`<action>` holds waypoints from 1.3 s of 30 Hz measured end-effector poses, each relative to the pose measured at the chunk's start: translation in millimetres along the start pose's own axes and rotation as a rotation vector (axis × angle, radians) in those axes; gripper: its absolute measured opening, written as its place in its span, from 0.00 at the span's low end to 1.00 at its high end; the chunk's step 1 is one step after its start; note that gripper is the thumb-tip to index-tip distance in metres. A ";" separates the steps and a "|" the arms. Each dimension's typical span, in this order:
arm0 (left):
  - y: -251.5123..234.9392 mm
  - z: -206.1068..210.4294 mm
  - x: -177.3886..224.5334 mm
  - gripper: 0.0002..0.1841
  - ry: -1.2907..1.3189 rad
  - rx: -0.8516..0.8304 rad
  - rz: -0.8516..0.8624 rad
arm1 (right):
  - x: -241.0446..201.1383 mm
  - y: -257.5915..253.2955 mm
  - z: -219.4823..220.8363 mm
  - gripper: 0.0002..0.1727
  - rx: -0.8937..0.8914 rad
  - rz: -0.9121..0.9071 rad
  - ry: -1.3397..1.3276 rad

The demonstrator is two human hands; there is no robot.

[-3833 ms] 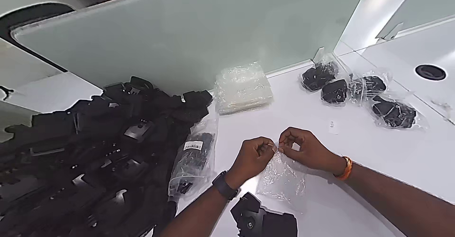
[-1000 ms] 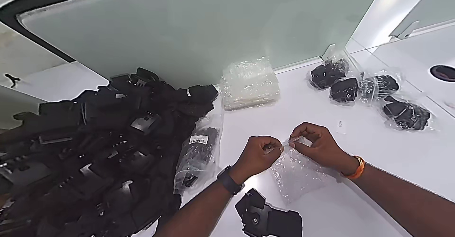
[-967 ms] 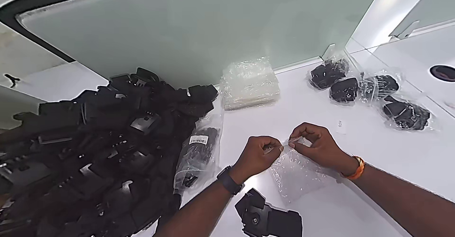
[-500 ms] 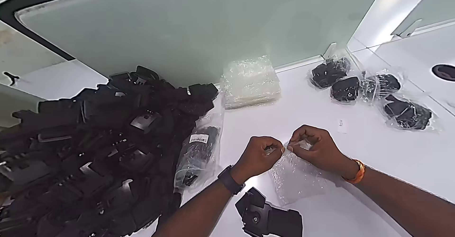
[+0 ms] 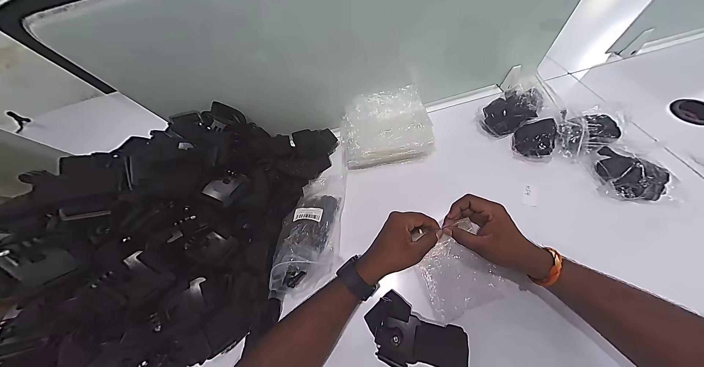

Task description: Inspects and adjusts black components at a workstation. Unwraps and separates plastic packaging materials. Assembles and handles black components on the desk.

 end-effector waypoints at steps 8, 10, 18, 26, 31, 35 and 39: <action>-0.8 -1.1 0.0 0.08 0.003 0.037 -0.038 | 1.2 -2.8 -1.3 0.13 -0.011 0.033 0.023; -1.4 -3.8 -0.4 0.07 0.022 0.076 -0.073 | 3.9 -4.7 -5.7 0.15 0.022 0.033 0.001; -2.2 -0.7 1.1 0.09 0.021 0.032 -0.043 | 5.2 -3.2 -4.8 0.12 0.034 0.026 -0.016; -2.9 -0.6 -0.3 0.09 -0.048 0.018 -0.065 | 5.3 -3.8 -4.6 0.11 0.047 0.024 -0.015; -2.6 0.1 0.8 0.09 -0.043 0.007 -0.070 | 4.9 -3.8 -6.1 0.12 0.064 0.055 -0.058; -2.3 0.0 0.6 0.10 -0.063 -0.013 -0.079 | 4.8 -3.4 -6.0 0.12 0.038 0.066 -0.091; -1.9 0.4 1.5 0.10 -0.041 -0.041 -0.054 | 2.4 -3.6 -3.0 0.09 -0.010 0.073 -0.074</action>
Point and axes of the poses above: each hand's wrist, its own y-axis away from the middle knuckle, its own z-axis out of the palm, x = y × z, the point moved 4 cm from there along -y, towards the middle knuckle, and after that the axes turned 7 degrees about x, right-handed, at the moved point
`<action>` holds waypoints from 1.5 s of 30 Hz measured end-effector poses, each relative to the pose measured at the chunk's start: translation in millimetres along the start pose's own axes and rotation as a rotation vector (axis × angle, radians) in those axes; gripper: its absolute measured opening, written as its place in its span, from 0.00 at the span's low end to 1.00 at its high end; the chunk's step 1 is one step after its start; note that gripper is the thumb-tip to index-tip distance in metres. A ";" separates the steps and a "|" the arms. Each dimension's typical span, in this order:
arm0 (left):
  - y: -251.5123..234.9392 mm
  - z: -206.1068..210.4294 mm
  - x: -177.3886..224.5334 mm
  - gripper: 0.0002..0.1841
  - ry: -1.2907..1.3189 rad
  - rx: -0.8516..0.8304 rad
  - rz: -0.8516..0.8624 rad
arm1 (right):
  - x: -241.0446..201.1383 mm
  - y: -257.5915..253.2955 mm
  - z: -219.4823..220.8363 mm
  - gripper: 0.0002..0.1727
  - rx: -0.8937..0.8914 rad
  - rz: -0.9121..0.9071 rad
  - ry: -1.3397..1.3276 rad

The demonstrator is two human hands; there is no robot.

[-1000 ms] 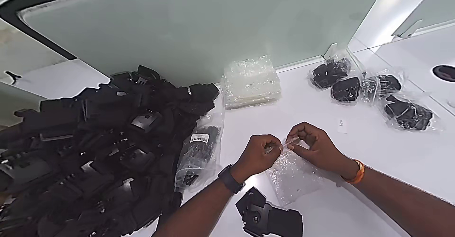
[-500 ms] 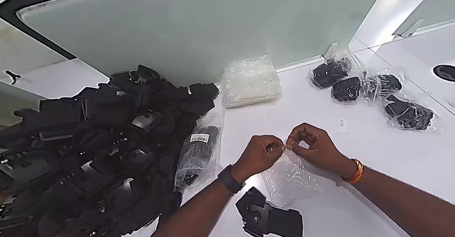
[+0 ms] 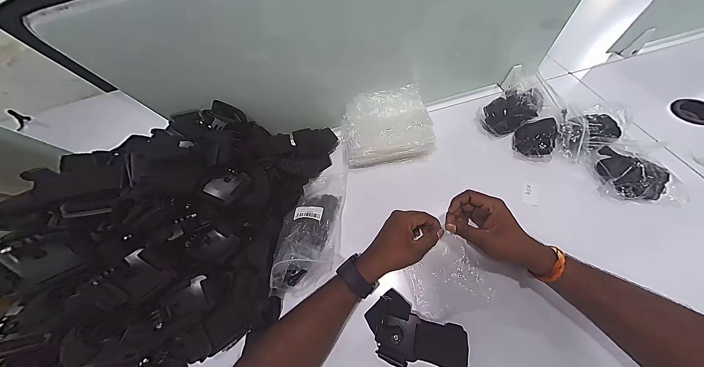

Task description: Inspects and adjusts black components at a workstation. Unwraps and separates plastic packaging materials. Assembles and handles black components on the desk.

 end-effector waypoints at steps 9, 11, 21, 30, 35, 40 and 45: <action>1.3 0.4 -0.5 0.10 0.023 0.015 0.043 | 1.2 0.4 0.4 0.14 -0.020 -0.013 -0.012; 1.4 0.4 0.0 0.10 0.027 0.025 0.034 | 1.8 0.4 1.1 0.15 -0.025 -0.019 0.012; 2.0 2.6 1.7 0.10 0.022 -0.025 0.092 | -2.1 1.9 3.9 0.08 -0.055 -0.049 0.001; -1.1 -8.3 -0.3 0.08 0.092 0.170 -0.063 | 4.9 -11.6 -41.6 0.11 0.346 -0.020 -0.115; -2.9 -12.0 -0.2 0.13 0.219 0.226 -0.081 | 4.4 -12.8 -40.5 0.10 0.350 -0.040 -0.106; -2.9 -17.7 -5.4 0.08 0.254 0.389 -0.125 | 3.9 -13.9 -42.9 0.11 0.416 -0.035 -0.097; -2.0 -26.3 -9.1 0.03 0.130 0.514 -0.058 | 3.9 -13.7 -38.2 0.13 0.391 -0.005 -0.070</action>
Point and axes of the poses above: each hand's wrist, its own y-axis away from the middle knuckle, its own z-axis out of the palm, x = y × z, the point moved 4 cm from there along -y, towards the middle knuckle, and after that the axes turned 7 degrees about x, right-handed, at the moved point
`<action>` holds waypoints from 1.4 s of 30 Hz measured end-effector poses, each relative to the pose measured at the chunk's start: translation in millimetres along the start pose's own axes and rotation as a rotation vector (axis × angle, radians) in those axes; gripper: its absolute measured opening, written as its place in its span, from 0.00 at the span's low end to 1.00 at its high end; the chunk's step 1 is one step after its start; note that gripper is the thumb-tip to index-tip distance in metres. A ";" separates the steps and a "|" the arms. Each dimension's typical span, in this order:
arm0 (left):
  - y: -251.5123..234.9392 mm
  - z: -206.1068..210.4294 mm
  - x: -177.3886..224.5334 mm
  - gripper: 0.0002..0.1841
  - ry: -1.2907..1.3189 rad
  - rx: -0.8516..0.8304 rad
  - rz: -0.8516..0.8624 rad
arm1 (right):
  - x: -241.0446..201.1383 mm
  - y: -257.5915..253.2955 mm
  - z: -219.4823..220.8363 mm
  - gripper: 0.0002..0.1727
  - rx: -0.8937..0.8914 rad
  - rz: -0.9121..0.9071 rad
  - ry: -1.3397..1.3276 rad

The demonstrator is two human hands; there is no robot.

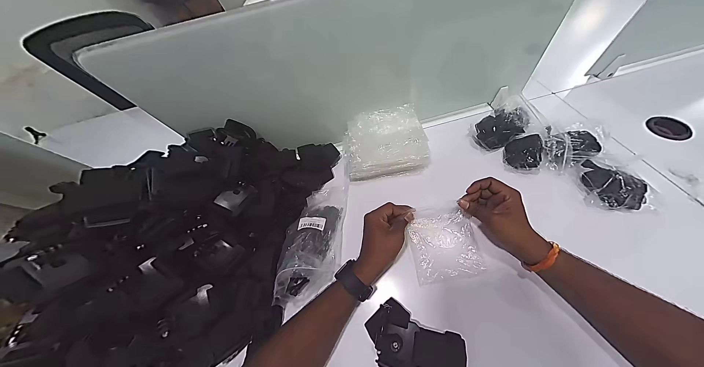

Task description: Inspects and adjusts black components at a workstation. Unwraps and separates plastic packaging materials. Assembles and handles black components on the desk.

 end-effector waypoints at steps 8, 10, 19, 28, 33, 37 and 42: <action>-9.2 -6.7 -5.3 0.06 0.090 0.100 -0.003 | -1.8 1.7 7.1 0.30 -0.263 0.035 0.199; -10.1 -7.3 -6.2 0.07 0.129 0.122 -0.038 | -3.9 5.2 8.1 0.34 -0.249 0.030 0.177; -8.3 -5.3 -1.0 0.11 -0.055 0.002 -0.067 | -30.6 23.7 23.7 0.30 -0.202 -0.557 0.848; 2.4 5.0 7.6 0.20 -0.645 -0.101 0.105 | -0.9 43.9 68.1 0.49 -0.675 -0.336 1.205; 12.6 13.9 19.5 0.25 -0.654 -0.057 0.278 | 2.3 43.2 65.5 0.53 -0.693 -0.338 1.219; 18.0 20.0 14.4 0.29 -0.705 -0.130 0.256 | 4.0 43.5 65.6 0.53 -0.717 -0.334 1.234; 12.8 15.6 8.0 0.29 -0.726 -0.146 0.186 | 4.5 44.0 66.5 0.53 -0.721 -0.332 1.255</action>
Point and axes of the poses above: each hand's wrist, its own y-axis away from the middle knuckle, its own z-axis out of the palm, x = y × z, the point moved 4 cm from there along -y, towards the middle knuckle, and after that the axes turned 7 degrees about x, right-handed, at the moved point
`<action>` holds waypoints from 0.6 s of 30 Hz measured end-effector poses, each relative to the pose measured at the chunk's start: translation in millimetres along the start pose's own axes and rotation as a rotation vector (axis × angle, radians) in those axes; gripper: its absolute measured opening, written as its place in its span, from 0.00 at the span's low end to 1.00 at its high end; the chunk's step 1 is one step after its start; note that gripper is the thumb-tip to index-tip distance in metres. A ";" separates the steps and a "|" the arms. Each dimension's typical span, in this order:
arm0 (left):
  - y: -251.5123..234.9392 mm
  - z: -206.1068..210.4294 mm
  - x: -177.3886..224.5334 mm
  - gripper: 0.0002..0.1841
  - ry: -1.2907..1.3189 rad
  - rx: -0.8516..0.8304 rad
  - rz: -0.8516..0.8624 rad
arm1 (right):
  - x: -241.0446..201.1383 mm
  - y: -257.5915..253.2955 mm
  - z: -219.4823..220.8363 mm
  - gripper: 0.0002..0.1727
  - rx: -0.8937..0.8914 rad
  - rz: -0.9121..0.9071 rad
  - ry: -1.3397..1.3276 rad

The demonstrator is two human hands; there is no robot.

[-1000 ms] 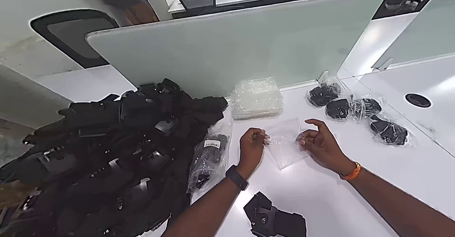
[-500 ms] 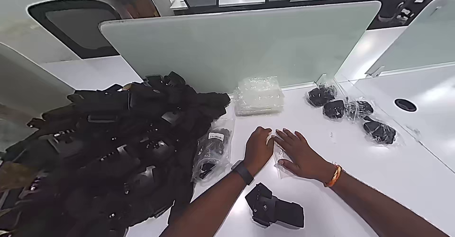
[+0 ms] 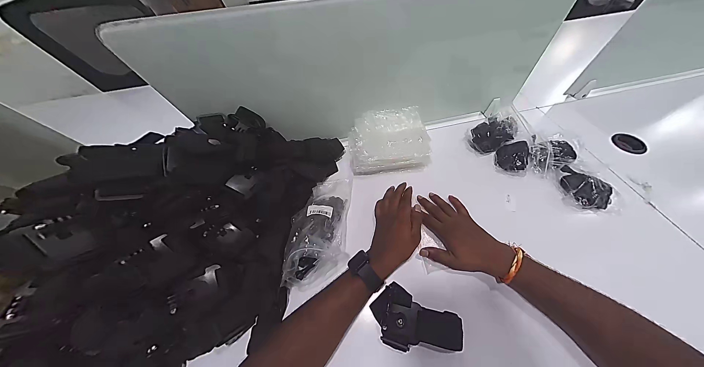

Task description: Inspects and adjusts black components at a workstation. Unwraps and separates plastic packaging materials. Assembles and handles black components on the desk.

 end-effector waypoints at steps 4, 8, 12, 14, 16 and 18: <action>-0.3 0.2 0.1 0.29 -0.016 -0.018 -0.009 | -1.1 0.4 0.0 0.53 -0.016 0.007 0.011; -0.7 0.9 -0.7 0.28 -0.030 -0.036 -0.016 | -3.2 0.1 0.1 0.53 -0.051 0.018 0.032; -1.3 1.2 -0.8 0.28 -0.037 -0.040 -0.010 | -3.6 -0.4 0.4 0.53 -0.064 0.024 0.027; -1.2 2.7 -1.5 0.27 -0.043 -0.040 -0.009 | -3.7 -0.4 1.4 0.53 -0.064 0.025 0.027; -1.3 3.8 -2.0 0.27 -0.048 -0.044 -0.010 | -3.6 -0.1 2.0 0.53 -0.060 0.028 0.027; -1.6 3.9 -2.2 0.26 -0.055 -0.055 -0.009 | -4.2 -0.2 1.9 0.53 -0.067 0.028 0.026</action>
Point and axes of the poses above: each hand's wrist, its own y-axis away from the middle knuckle, its own z-axis out of the palm, x = y × z, the point moved 4 cm from there along -y, towards the middle knuckle, and after that the axes turned 7 degrees about x, right-handed, at the moved point
